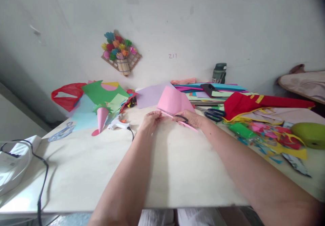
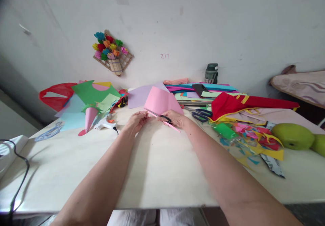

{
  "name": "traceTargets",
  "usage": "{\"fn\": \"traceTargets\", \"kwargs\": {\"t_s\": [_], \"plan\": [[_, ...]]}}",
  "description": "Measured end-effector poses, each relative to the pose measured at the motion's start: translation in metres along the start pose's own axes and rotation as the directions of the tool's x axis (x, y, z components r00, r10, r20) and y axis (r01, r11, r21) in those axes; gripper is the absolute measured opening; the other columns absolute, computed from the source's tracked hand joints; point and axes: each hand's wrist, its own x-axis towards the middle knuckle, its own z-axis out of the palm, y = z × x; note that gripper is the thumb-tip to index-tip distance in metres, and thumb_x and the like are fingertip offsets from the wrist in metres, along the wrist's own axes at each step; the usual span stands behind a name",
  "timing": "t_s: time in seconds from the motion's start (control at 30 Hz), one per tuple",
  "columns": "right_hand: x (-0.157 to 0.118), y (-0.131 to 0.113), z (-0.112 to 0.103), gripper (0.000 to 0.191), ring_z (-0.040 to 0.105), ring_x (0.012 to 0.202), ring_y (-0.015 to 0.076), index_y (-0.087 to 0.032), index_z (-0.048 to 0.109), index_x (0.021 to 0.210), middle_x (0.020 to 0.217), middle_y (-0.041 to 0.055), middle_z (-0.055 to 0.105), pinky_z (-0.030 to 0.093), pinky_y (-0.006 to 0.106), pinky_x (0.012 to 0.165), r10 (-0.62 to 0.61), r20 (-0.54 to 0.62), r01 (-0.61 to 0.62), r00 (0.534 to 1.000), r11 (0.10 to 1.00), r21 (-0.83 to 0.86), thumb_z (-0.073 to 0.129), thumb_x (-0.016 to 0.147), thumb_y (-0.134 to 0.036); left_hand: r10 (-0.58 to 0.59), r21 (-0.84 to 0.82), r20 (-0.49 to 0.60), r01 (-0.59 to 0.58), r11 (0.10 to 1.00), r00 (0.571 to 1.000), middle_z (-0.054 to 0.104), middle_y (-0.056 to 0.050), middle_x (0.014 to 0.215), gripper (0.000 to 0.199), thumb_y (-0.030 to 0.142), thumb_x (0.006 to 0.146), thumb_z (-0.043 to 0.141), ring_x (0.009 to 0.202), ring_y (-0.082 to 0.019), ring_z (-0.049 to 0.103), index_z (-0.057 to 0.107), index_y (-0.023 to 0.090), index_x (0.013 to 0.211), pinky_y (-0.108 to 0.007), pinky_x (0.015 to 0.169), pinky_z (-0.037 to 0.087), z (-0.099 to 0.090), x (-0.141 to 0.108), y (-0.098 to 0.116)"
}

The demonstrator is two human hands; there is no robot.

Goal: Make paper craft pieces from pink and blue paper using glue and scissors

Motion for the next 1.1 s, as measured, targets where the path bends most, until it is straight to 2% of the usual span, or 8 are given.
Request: {"fn": "traceTargets", "kwargs": {"t_s": [0.33, 0.53, 0.87, 1.1], "plan": [[-0.0017, -0.0034, 0.0022, 0.030, 0.032, 0.037, 0.0042, -0.012, 0.055, 0.065, 0.044, -0.0053, 0.041, 0.019, 0.020, 0.037, 0.015, 0.002, -0.015, 1.000, 1.000, 0.015, 0.063, 0.061, -0.040, -0.012, 0.012, -0.035, 0.012, 1.000, 0.999, 0.055, -0.003, 0.056, 0.006, 0.006, 0.063, 0.059, 0.053, -0.009, 0.053, 0.057, 0.009, 0.058, -0.024, 0.062, 0.049, 0.0004, 0.0013, 0.0009], [-0.0018, -0.0032, 0.0028, 0.031, 0.032, 0.037, 0.0043, -0.012, 0.055, 0.064, 0.042, -0.0060, 0.040, 0.019, 0.020, 0.037, 0.019, -0.012, -0.019, 1.000, 1.000, 0.016, 0.064, 0.060, -0.041, -0.012, 0.012, -0.017, 0.012, 1.000, 1.000, 0.055, -0.003, 0.056, 0.005, 0.008, 0.062, 0.060, 0.054, -0.010, 0.054, 0.057, 0.009, 0.059, -0.026, 0.064, 0.049, 0.0010, -0.0003, 0.0016], [-0.0010, -0.0018, 0.0028, 0.030, 0.029, 0.035, 0.0034, -0.013, 0.051, 0.060, 0.043, -0.0057, 0.040, 0.016, 0.021, 0.036, 0.033, -0.001, -0.033, 0.999, 0.999, 0.037, 0.064, 0.061, -0.041, -0.015, 0.028, -0.001, 0.015, 0.999, 1.000, 0.054, -0.002, 0.054, 0.008, 0.005, 0.063, 0.058, 0.053, -0.009, 0.053, 0.056, 0.010, 0.057, -0.024, 0.062, 0.048, 0.0033, -0.0023, 0.0028], [-0.0024, -0.0033, 0.0043, 0.028, 0.031, 0.035, 0.0045, -0.013, 0.051, 0.060, 0.043, -0.0047, 0.042, 0.018, 0.020, 0.035, 0.054, -0.023, -0.053, 0.998, 0.997, 0.051, 0.062, 0.063, -0.039, -0.014, 0.048, 0.019, 0.013, 0.999, 1.000, 0.055, -0.002, 0.055, 0.007, 0.008, 0.061, 0.061, 0.054, -0.009, 0.053, 0.056, 0.011, 0.058, -0.023, 0.062, 0.048, 0.0032, -0.0028, 0.0022]]}}
